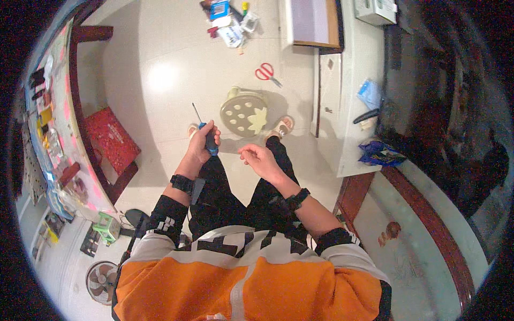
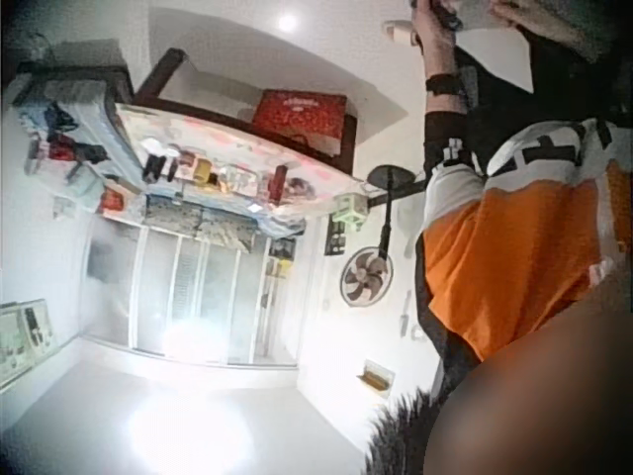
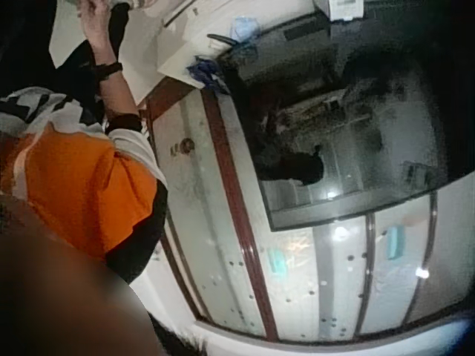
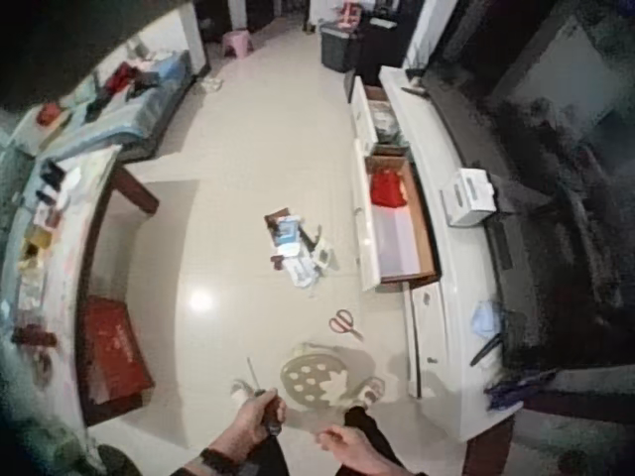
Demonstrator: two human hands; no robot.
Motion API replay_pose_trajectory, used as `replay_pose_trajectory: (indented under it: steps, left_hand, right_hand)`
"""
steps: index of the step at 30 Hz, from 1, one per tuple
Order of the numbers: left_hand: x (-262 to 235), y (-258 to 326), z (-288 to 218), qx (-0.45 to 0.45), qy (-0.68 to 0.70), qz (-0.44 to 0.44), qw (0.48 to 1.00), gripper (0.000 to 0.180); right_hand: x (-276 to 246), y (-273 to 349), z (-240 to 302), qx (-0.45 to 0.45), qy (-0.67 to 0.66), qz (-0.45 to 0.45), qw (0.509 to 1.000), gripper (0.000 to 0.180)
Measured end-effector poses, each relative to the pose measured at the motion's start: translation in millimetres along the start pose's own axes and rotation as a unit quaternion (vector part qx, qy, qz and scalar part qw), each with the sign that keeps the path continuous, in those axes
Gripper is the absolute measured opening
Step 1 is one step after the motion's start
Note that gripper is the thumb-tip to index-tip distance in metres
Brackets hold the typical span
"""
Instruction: The person uses a screwdriver to tighten screws on a wooden drawer frame, then places a white panel into the frame and secures it with screws. The person also handles a red cloth and a small box during the process.
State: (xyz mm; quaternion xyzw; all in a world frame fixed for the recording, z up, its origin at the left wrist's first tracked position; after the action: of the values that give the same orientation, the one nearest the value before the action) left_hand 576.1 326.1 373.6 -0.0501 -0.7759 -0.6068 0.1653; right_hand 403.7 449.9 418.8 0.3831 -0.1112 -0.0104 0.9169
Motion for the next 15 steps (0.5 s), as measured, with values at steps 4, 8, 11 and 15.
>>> replay_pose_trajectory:
  steps: [4, 8, 11, 15]
  left_hand:
    - [58.9, -19.5, 24.1, -0.035, 0.03, 0.035, 0.998, 0.025]
    - [88.3, -36.2, 18.8, -0.043, 0.03, 0.042, 0.998, 0.025]
    - [92.1, -53.6, -5.1, -0.051, 0.022, 0.038, 0.998, 0.024]
    - [88.9, -93.2, -56.9, -0.087, 0.071, 0.017, 0.993, 0.023]
  right_hand:
    - [-56.2, 8.5, 3.5, 0.016, -0.005, 0.001, 1.0, 0.022]
    - [-78.3, -12.8, 17.9, -0.003, -0.015, -0.005, 1.0, 0.023]
    - [-84.5, -41.5, 34.7, -0.004, -0.01, 0.0, 1.0, 0.024]
    - [-94.6, -86.0, 55.0, 0.013, 0.036, -0.033, 0.999, 0.025]
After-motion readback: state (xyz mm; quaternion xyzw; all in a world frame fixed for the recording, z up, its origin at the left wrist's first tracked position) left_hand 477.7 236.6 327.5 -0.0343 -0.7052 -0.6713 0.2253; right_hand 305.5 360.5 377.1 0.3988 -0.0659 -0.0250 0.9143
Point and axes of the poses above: each hand's wrist, its own y-axis away from the middle knuckle, its own x-axis out of the palm, z = x × y, the point moved 2 cm from there along -y, towards the middle knuckle, and after that the axes turned 2 degrees about -x, right-handed, at the moved point
